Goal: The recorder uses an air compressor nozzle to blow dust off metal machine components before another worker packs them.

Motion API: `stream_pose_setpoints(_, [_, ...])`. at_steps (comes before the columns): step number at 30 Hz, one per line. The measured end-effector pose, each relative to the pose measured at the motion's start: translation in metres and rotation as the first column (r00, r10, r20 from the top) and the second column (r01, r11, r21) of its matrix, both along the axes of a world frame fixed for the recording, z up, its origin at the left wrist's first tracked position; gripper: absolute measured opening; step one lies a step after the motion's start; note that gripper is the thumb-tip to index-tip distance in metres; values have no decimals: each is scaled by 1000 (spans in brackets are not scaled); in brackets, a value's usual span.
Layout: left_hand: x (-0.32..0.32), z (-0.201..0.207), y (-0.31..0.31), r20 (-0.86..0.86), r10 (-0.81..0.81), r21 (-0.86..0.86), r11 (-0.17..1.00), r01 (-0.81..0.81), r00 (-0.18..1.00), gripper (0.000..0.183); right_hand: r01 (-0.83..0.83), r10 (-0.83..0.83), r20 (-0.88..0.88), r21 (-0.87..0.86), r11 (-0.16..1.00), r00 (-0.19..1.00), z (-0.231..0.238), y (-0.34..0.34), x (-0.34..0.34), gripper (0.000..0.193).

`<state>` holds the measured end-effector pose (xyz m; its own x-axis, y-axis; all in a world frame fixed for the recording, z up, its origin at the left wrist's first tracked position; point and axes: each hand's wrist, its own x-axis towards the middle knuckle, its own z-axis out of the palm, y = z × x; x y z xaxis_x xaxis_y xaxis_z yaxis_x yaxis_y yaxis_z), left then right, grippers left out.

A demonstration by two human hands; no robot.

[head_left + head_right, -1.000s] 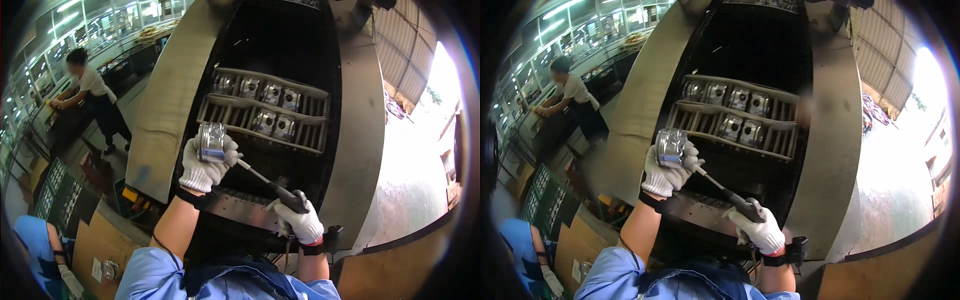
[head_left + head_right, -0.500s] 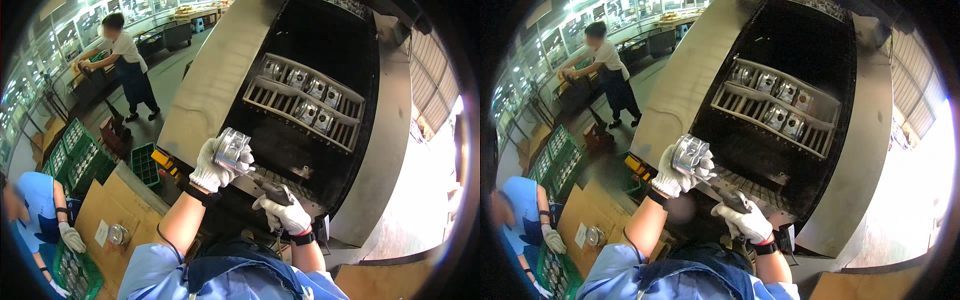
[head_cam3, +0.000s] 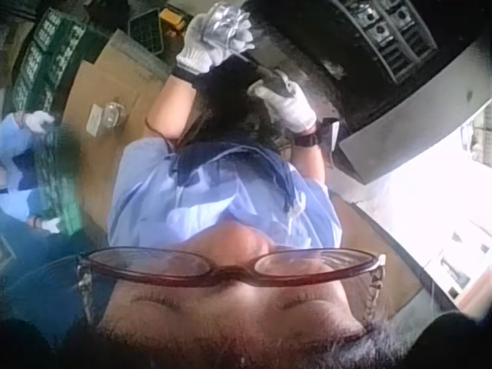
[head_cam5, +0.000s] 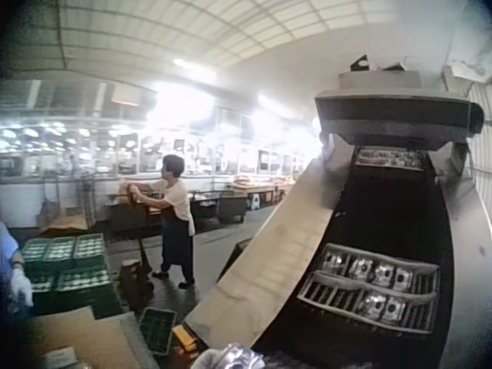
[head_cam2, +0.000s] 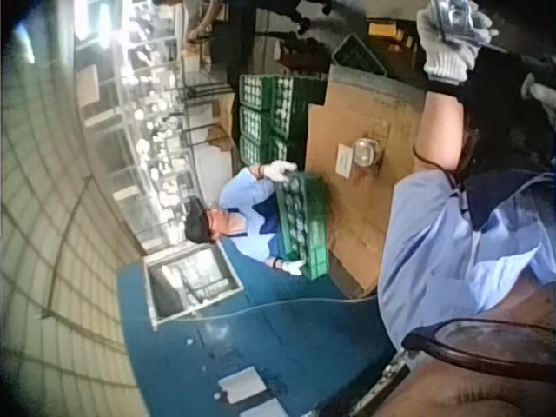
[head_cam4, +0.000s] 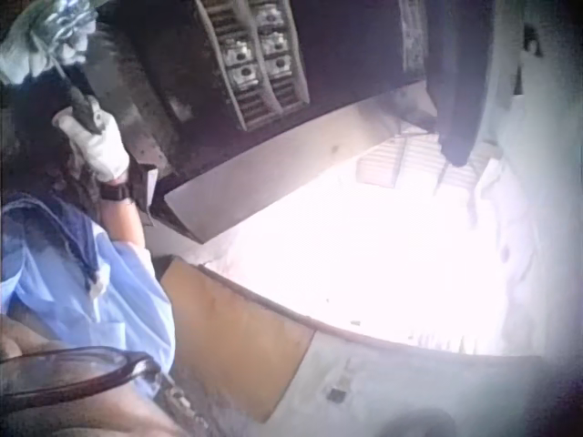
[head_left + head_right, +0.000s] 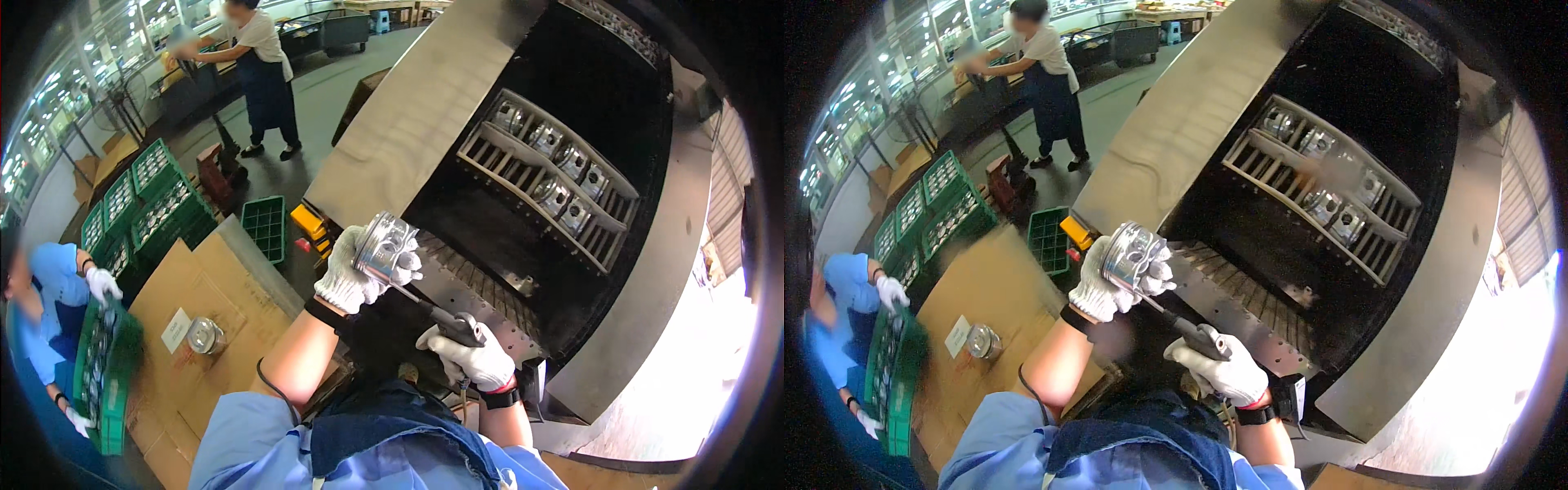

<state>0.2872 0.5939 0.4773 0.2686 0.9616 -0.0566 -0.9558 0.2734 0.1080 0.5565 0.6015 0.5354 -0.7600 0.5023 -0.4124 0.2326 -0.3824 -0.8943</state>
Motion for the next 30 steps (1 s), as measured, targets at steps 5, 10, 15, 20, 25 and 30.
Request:
stream_pose_setpoints(5, [-7, -5, -19, -157, 245, -79, 963, -259, 957, 49, -59, 59, -1, 48, 997, 998, -4, -6, -17, 19])
stream_pose_setpoints(10, [-10, -11, -46, -61, 325, 101, 943, -318, 944, 63, -156, 130, -146, -184, 970, 981, -32, -1, -22, 21])
stream_pose_setpoints(15, [-44, -46, -80, -216, 483, 76, 875, -479, 848, 57, -176, 177, -33, 38, 984, 984, -19, -22, -61, 16])
stream_pose_setpoints(20, [-48, -24, -120, -76, 507, 91, 861, -500, 859, 45, -354, 298, -217, -302, 885, 930, -38, -20, -83, 16])
stream_pose_setpoints(25, [-58, -14, -139, -400, 626, 5, 732, -682, 669, 43, -340, 338, -35, -70, 938, 940, -34, -33, -101, 16])
stream_pose_setpoints(30, [-142, -62, -168, -799, 545, 214, 654, -726, 255, 38, -198, 196, 60, 25, 980, 979, -35, -26, -84, 20])
